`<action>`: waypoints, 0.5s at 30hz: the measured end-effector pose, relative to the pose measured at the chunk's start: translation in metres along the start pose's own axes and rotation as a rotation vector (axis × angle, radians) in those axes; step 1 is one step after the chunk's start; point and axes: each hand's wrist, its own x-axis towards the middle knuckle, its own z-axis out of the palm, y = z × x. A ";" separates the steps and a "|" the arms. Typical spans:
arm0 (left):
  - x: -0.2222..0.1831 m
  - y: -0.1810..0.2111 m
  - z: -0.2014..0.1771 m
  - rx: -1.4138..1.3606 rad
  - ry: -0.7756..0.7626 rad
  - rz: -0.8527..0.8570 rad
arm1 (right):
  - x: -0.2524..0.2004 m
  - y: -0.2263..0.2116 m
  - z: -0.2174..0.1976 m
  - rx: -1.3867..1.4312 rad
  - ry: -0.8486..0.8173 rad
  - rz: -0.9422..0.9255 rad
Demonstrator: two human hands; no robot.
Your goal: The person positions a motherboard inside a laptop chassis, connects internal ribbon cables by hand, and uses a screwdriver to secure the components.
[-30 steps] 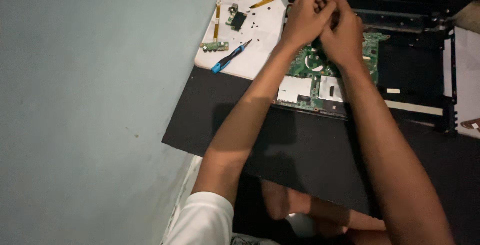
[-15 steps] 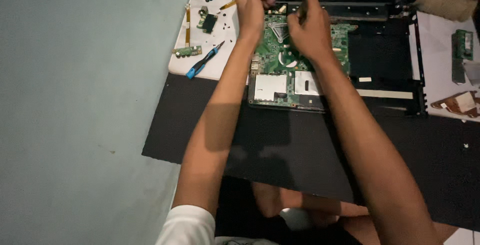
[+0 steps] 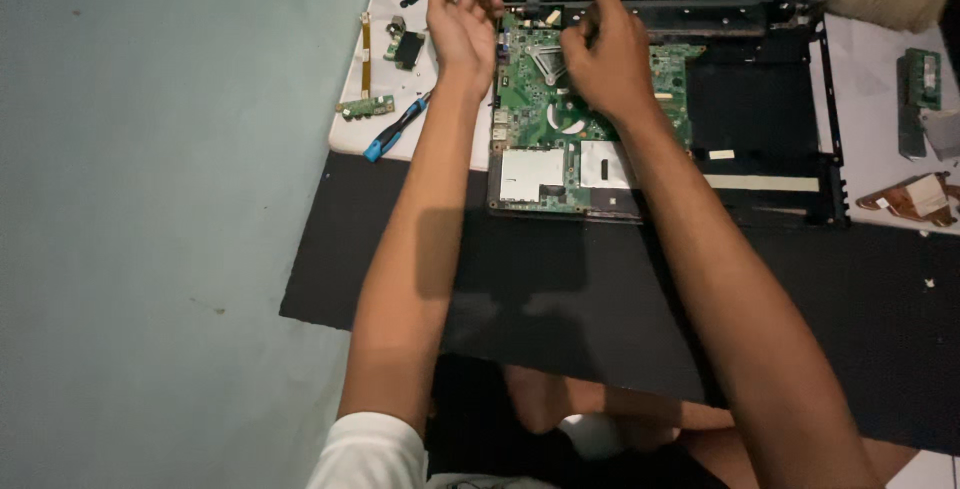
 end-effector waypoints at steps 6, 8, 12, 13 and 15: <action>-0.006 0.004 0.011 -0.037 0.150 0.013 | 0.000 0.002 -0.001 -0.008 -0.014 -0.021; -0.016 0.006 0.028 0.117 0.121 0.063 | 0.000 0.000 -0.001 -0.019 -0.021 -0.003; -0.019 -0.003 0.046 0.680 0.053 0.157 | 0.003 -0.009 -0.001 -0.034 -0.019 0.055; -0.035 0.009 0.066 0.680 0.056 0.160 | 0.003 -0.010 -0.001 -0.032 -0.021 0.052; -0.066 0.031 0.106 1.297 -0.285 0.268 | 0.002 -0.011 -0.001 -0.014 -0.020 0.059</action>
